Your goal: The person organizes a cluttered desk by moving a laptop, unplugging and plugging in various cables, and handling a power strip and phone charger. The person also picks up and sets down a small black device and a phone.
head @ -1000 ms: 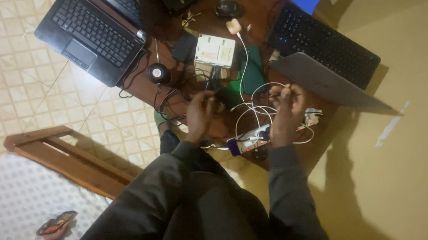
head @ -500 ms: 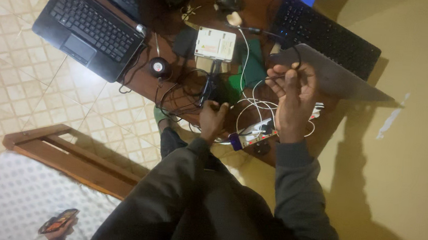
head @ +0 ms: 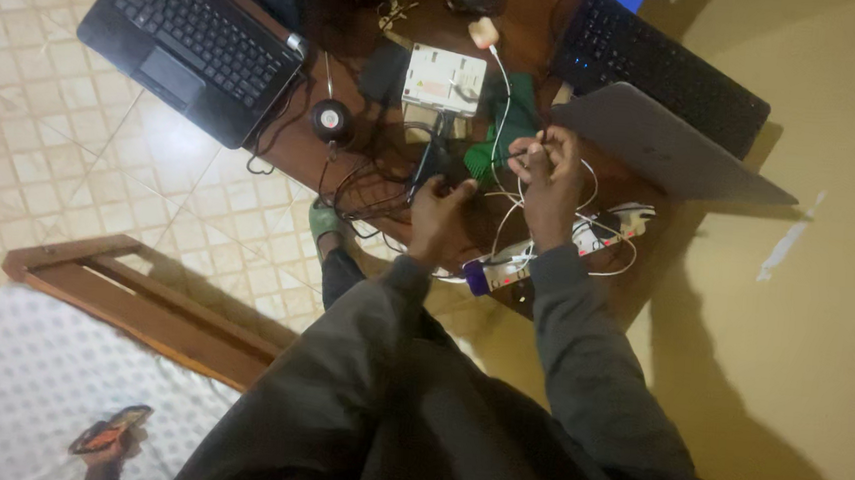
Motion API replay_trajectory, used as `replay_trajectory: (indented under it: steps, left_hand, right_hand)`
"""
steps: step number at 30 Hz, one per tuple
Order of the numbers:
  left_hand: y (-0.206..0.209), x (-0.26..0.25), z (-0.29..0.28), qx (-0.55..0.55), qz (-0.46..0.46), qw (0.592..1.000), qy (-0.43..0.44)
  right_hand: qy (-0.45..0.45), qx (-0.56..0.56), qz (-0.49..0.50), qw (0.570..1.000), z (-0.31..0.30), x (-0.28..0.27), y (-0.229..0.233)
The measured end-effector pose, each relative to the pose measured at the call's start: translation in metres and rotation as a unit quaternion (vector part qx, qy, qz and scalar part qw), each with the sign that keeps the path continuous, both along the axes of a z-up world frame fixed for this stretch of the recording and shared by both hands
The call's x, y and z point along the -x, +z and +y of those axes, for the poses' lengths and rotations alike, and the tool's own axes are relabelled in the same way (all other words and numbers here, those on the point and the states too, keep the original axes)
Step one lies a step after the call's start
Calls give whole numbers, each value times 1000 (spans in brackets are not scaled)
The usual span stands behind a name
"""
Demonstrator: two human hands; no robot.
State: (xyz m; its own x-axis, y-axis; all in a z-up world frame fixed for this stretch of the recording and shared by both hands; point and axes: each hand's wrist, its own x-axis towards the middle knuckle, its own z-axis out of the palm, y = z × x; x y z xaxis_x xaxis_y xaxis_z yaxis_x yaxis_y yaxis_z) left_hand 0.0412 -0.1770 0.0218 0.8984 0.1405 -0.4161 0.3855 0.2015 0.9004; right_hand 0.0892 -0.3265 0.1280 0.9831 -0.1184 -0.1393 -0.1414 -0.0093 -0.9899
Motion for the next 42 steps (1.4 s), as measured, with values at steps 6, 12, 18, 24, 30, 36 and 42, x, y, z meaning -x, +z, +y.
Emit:
replay_trajectory:
  steps: [6, 12, 18, 24, 30, 36, 42]
  left_hand:
    - [52, -14, 52, 283, 76, 954, -58]
    - [82, -31, 68, 195, 87, 975, -65]
    - [70, -44, 53, 174, 100, 979, -39]
    - [59, -61, 26, 205, 109, 972, 29]
    - [65, -57, 16, 175, 12, 984, 35]
    - [58, -59, 14, 278, -8, 960, 43]
    - [14, -88, 19, 155, 65, 985, -25]
  right_hand:
    - [90, 56, 135, 985, -6, 3, -36]
    - [83, -64, 272, 957, -4, 17, -54]
    - [-34, 178, 105, 978, -3, 39, -19]
    - [43, 347, -90, 932, 33, 69, -45]
    - [7, 339, -57, 939, 58, 41, -110]
    - [83, 309, 122, 939, 53, 35, -88]
    - [87, 286, 57, 952, 32, 93, 7]
